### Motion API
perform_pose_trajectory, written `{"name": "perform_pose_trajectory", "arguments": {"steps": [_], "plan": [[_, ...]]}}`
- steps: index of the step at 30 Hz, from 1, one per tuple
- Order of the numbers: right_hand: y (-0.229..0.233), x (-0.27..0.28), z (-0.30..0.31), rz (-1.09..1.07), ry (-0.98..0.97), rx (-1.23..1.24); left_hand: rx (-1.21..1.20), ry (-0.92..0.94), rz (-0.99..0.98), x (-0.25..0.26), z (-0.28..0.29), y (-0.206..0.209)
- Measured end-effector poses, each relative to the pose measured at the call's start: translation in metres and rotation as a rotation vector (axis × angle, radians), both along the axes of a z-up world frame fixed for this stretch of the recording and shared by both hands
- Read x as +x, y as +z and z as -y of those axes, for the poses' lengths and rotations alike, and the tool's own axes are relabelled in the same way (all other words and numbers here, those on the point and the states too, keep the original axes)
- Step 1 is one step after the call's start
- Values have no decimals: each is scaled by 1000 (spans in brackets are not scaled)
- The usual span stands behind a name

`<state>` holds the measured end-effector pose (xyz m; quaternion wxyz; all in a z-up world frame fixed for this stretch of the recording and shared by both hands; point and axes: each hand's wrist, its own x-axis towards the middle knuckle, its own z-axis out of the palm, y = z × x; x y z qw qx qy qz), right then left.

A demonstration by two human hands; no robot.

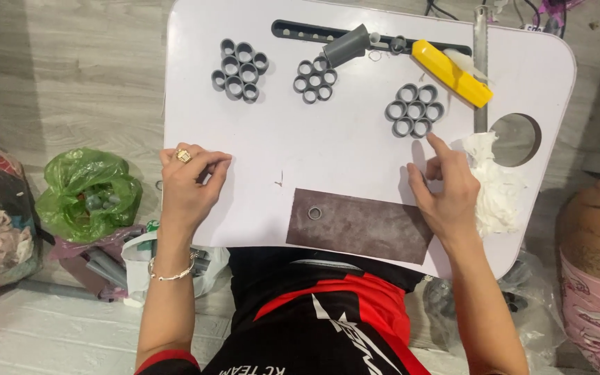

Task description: Sanding the edges of small PVC pipe segments and arranging them into hexagonal patterns on a table.

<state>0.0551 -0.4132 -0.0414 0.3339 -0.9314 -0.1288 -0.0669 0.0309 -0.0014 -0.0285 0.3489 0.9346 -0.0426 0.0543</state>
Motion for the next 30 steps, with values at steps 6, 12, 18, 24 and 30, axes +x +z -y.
{"name": "perform_pose_trajectory", "arguments": {"steps": [6,12,18,24,30], "plan": [[12,12,-15,1,24,-175,49,-4,33,-1,-1,-8],[-5,6,-5,14,-124,-91,84,-9,57,2,5,-2],[18,13,-3,-127,-82,-90,116,2,28,2,5,-4],[19,17,-3,-144,-108,-78,71,8,11,3,9,1],[-4,14,3,-63,-126,-160,-15,-44,-26,12,8,11]]}}
